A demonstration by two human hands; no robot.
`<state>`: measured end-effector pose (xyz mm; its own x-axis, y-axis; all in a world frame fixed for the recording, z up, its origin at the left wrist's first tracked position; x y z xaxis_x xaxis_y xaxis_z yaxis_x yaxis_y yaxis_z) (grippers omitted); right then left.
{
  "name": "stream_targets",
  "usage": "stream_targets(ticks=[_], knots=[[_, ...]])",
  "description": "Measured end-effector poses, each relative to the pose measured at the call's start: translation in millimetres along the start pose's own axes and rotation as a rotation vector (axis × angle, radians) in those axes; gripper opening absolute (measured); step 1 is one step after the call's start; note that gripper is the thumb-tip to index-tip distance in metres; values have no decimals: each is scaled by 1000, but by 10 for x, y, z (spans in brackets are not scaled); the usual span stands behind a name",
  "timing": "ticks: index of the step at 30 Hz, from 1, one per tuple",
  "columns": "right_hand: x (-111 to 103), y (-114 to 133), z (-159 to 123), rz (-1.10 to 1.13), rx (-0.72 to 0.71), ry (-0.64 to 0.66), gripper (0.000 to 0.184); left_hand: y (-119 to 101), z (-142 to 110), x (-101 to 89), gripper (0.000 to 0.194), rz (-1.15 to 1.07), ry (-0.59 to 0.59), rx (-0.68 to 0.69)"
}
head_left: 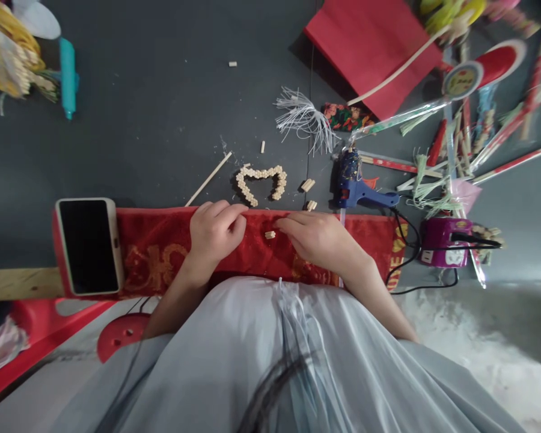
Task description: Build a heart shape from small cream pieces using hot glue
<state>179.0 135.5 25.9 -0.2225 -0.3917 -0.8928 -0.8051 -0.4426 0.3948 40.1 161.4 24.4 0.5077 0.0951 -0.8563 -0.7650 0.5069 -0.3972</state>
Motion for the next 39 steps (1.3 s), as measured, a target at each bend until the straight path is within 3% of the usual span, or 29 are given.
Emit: stream_targets(ticks=[8, 15, 22, 31, 39], knots=[[-50, 17, -14, 17, -45, -99, 41, 15, -10, -33, 28, -63, -34, -11], [-67, -42, 10, -36, 23, -100, 33, 47, -17, 9, 29, -71, 22, -43], [-69, -90, -2, -124, 68, -130, 39, 42, -16, 29, 31, -77, 43, -31], [-56, -104, 17, -169, 68, -140, 40, 8, -26, -4, 29, -129, -14, 15], [-101, -80, -7, -39, 56, -150, 31, -41, -34, 17, 29, -92, 30, 38]])
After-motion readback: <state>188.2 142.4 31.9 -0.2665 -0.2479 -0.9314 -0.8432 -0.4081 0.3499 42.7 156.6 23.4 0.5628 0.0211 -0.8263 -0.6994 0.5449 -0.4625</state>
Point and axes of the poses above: each hand's wrist, its own z-axis towards the middle knuckle, its own x-axis out of the palm, y = z × x, the point moved 9 cm from there along z, towards the middle knuckle, and after that the axes turned 3 degrees about x, right-handed, at the moved point
